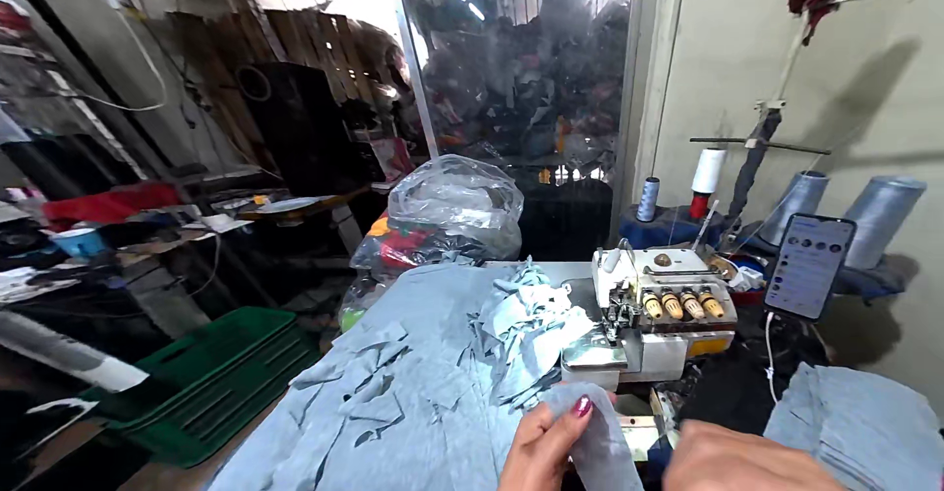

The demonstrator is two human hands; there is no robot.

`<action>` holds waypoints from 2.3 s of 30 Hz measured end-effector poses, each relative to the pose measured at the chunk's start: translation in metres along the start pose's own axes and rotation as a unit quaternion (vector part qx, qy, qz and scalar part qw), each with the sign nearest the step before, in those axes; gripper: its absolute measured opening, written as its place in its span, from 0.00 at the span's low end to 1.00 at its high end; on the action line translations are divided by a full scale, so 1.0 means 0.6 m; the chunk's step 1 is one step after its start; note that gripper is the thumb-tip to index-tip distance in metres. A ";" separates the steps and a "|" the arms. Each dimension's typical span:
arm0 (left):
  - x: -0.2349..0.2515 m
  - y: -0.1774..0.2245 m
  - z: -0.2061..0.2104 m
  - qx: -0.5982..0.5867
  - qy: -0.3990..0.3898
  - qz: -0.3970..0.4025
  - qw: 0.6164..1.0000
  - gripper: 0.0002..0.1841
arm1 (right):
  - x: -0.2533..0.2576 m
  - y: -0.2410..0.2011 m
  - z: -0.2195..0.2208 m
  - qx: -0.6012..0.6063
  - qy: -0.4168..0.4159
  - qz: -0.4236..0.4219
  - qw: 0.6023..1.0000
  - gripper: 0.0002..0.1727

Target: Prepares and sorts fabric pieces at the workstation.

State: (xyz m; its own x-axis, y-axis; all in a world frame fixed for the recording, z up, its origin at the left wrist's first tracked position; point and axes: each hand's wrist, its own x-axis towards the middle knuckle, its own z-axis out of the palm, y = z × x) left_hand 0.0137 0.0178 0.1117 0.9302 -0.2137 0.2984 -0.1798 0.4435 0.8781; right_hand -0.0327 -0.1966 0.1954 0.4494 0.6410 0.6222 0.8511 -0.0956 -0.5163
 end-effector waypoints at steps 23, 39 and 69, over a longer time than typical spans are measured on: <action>-0.018 -0.007 0.027 0.084 -0.105 0.217 0.967 0.17 | 0.011 0.055 0.052 -0.124 0.169 0.105 0.972 0.17; 0.095 -0.090 -0.067 0.091 0.114 -0.122 0.982 0.15 | -0.043 0.297 0.084 -0.027 0.384 0.373 0.844 0.11; 0.033 0.035 -0.322 0.284 0.312 0.014 0.907 0.16 | 0.009 0.278 0.277 -0.076 0.197 0.100 0.972 0.10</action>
State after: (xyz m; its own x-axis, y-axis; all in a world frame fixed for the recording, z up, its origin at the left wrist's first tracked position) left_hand 0.0902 0.1912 0.0637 0.8909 0.4028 0.2101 -0.1777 -0.1166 0.9772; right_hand 0.0667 -0.0824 0.0147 0.6539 0.2594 0.7107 0.7525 -0.3198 -0.5757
